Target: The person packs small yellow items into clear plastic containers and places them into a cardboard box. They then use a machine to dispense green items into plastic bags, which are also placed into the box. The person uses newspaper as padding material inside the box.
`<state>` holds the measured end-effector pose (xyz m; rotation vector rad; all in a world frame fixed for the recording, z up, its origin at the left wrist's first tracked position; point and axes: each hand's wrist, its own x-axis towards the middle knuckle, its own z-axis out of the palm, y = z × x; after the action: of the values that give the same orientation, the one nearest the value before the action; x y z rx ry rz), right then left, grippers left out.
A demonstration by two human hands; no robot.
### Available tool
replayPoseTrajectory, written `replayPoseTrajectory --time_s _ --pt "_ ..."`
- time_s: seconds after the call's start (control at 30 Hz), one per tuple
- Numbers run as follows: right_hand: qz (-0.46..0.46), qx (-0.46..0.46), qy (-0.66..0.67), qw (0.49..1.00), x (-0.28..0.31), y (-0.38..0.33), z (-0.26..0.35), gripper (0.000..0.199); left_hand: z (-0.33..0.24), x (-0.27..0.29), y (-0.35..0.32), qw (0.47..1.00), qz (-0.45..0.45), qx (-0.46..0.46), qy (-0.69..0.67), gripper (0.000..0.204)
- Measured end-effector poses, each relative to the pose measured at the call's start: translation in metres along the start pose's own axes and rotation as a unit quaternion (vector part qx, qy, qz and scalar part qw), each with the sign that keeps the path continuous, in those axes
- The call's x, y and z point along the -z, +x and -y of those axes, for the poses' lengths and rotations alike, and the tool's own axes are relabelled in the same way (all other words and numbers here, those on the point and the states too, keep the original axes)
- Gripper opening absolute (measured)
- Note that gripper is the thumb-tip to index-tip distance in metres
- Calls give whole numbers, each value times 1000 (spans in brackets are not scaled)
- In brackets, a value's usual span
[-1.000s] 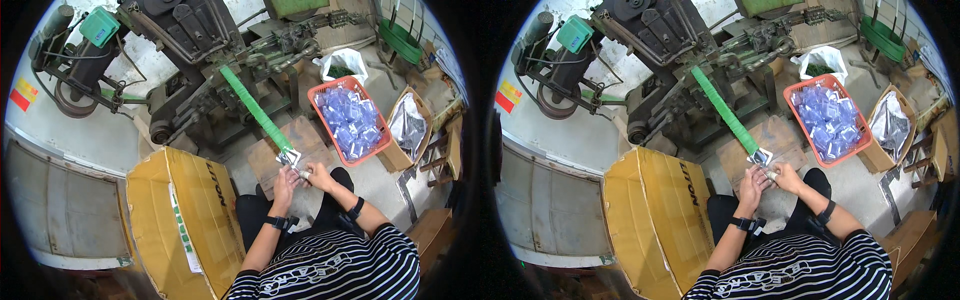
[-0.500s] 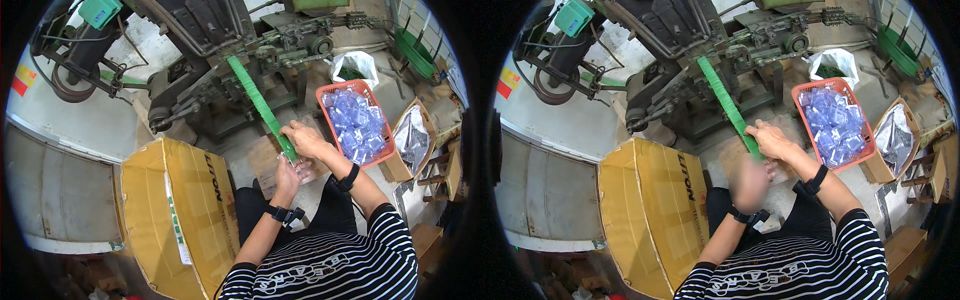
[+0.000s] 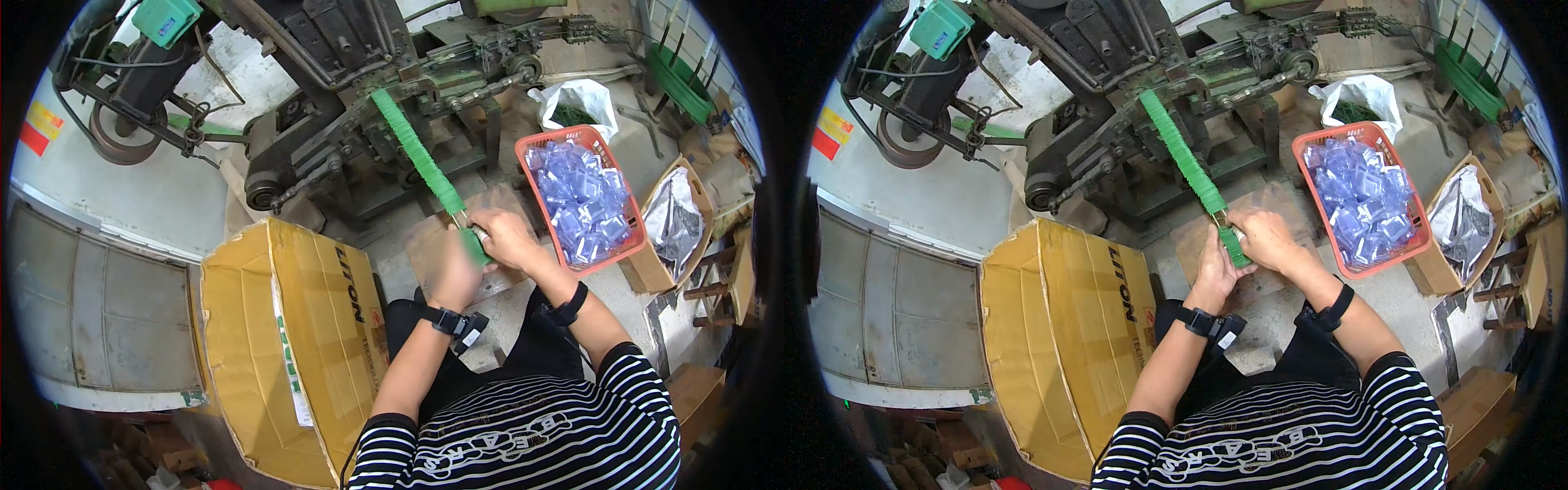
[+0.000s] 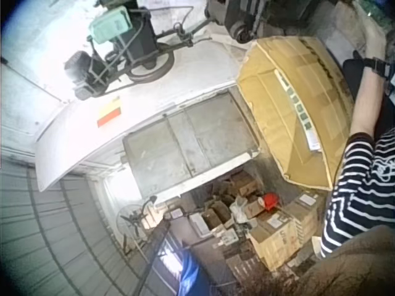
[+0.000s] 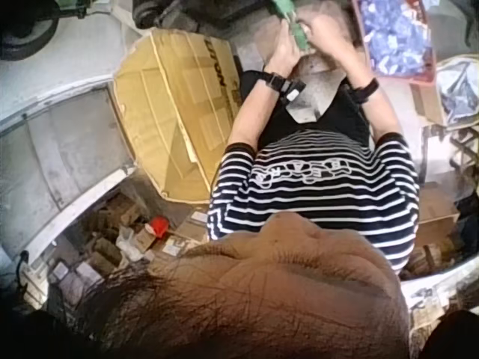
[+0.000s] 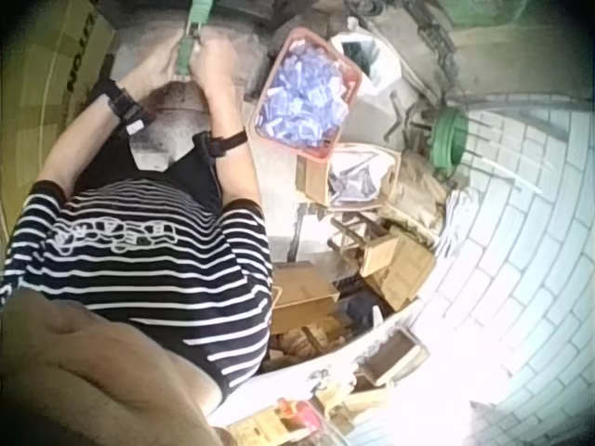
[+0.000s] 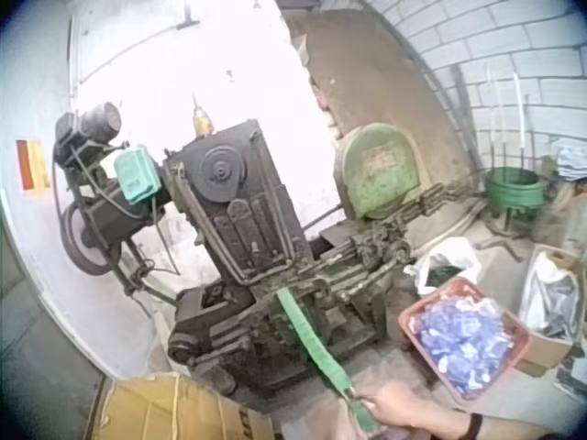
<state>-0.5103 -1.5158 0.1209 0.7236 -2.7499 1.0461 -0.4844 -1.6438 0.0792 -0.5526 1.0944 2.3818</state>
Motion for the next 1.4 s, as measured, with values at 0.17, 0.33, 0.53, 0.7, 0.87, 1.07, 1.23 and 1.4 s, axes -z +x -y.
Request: replayPoseTrajectory --time_s 0.17,0.33,0.53,0.7,0.87,1.07,1.23,1.4 --pt "-52 6 -86 995 8 -22 20 19 14 -5 -2 998 -9 -29 47 39" --pt "-56 -3 -117 992 18 -63 25 19 38 -21 -42 999 13 -42 31 26" --pt "-122 5 -14 992 57 -103 55 35 34 -23 -95 992 58 -53 98 28" --pt "-125 -62 -5 990 54 -103 34 39 -41 -17 -159 974 37 -119 191 27" --pt "12 -169 -27 985 -19 -92 -33 33 -144 38 -242 919 -120 -278 251 26" --pt "77 -151 -90 981 -85 -71 -110 48 -188 220 -319 842 -347 -349 220 27" --pt "81 -171 -75 979 -105 -53 -96 36 -128 376 -354 833 -477 -217 177 21" --pt "75 -157 -169 970 -111 -48 -116 28 -56 472 -368 891 -448 -34 64 7"
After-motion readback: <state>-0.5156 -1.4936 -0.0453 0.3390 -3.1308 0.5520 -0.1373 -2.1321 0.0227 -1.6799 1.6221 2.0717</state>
